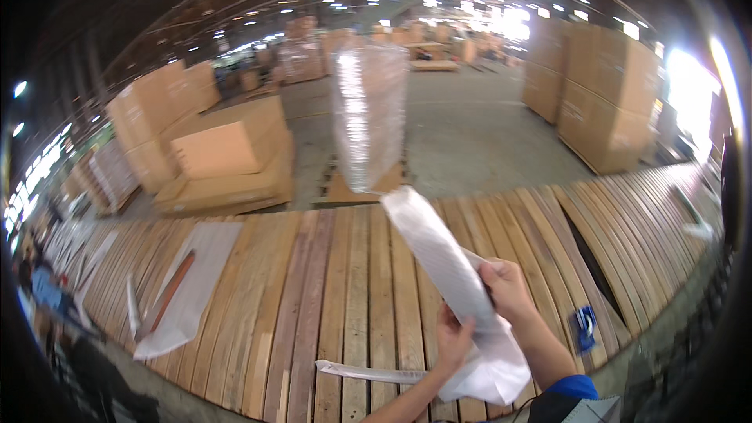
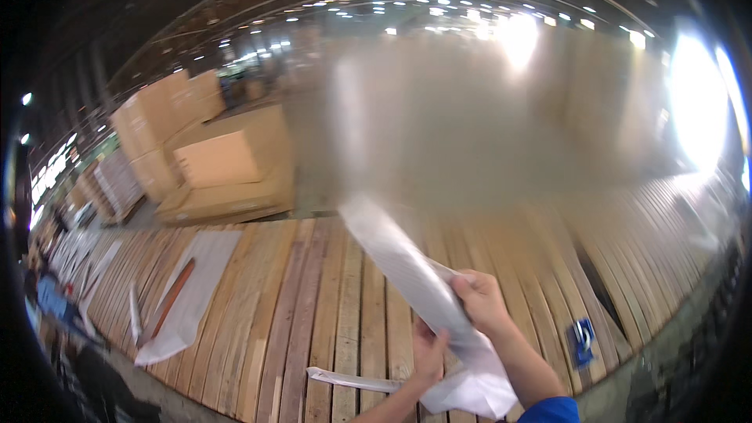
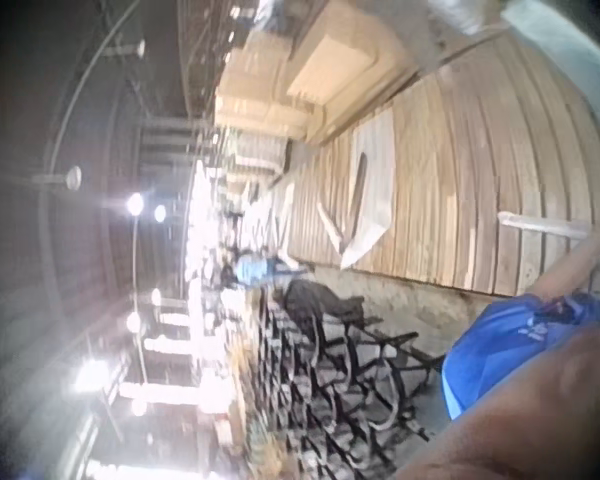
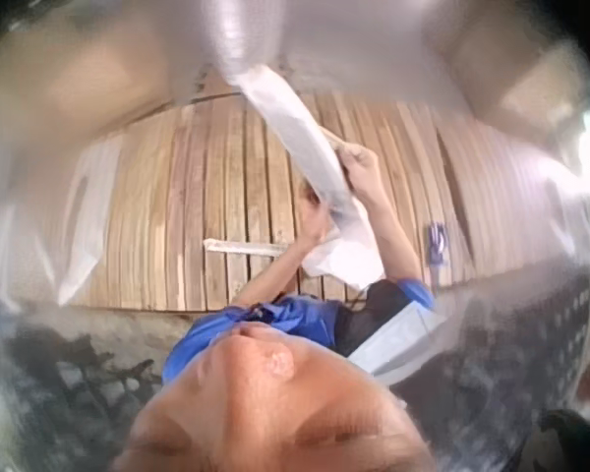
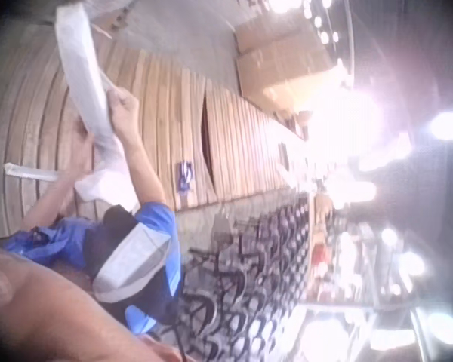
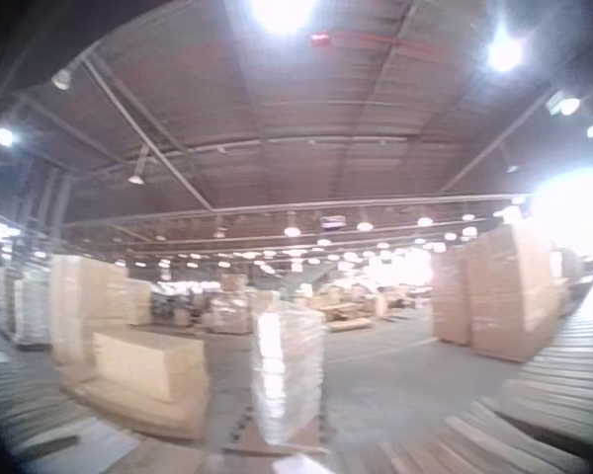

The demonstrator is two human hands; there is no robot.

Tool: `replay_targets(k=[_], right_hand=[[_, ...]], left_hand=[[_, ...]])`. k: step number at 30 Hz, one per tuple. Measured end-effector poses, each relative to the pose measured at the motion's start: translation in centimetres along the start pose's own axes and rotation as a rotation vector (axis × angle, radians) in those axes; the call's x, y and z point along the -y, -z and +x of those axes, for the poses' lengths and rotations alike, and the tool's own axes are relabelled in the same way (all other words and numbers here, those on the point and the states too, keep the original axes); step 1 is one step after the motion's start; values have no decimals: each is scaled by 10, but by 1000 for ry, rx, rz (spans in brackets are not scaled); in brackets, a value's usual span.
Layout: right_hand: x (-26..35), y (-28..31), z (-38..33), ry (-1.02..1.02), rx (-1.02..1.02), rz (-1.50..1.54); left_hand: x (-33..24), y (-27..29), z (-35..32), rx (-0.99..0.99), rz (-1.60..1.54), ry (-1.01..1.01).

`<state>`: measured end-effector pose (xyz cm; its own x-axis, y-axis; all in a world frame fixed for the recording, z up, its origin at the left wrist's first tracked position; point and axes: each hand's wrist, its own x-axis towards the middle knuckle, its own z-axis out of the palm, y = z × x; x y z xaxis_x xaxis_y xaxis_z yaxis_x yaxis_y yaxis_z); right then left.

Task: The person wraps long wooden planks in white protective paper on a wooden workbench. They fold the paper around each plank and secure it with tape from a handheld dispenser, then place the wrapped items aside.

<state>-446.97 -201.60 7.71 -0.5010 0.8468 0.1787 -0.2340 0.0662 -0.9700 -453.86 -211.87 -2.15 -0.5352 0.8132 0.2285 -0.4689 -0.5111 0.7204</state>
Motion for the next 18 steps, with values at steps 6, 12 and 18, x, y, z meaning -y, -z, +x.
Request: replay_targets(k=[6, 12, 18], right_hand=[[0, -56, -59, 531, -602, -421], [-6, -71, -91, 885, -728, -724], [-14, -68, -125, 1007, -679, -743]], left_hand=[[-11, 4, -7, 96, 17, -21], [-82, -19, -11, 257, 159, -394], [-102, -65, -35, -63, 451, -300]])
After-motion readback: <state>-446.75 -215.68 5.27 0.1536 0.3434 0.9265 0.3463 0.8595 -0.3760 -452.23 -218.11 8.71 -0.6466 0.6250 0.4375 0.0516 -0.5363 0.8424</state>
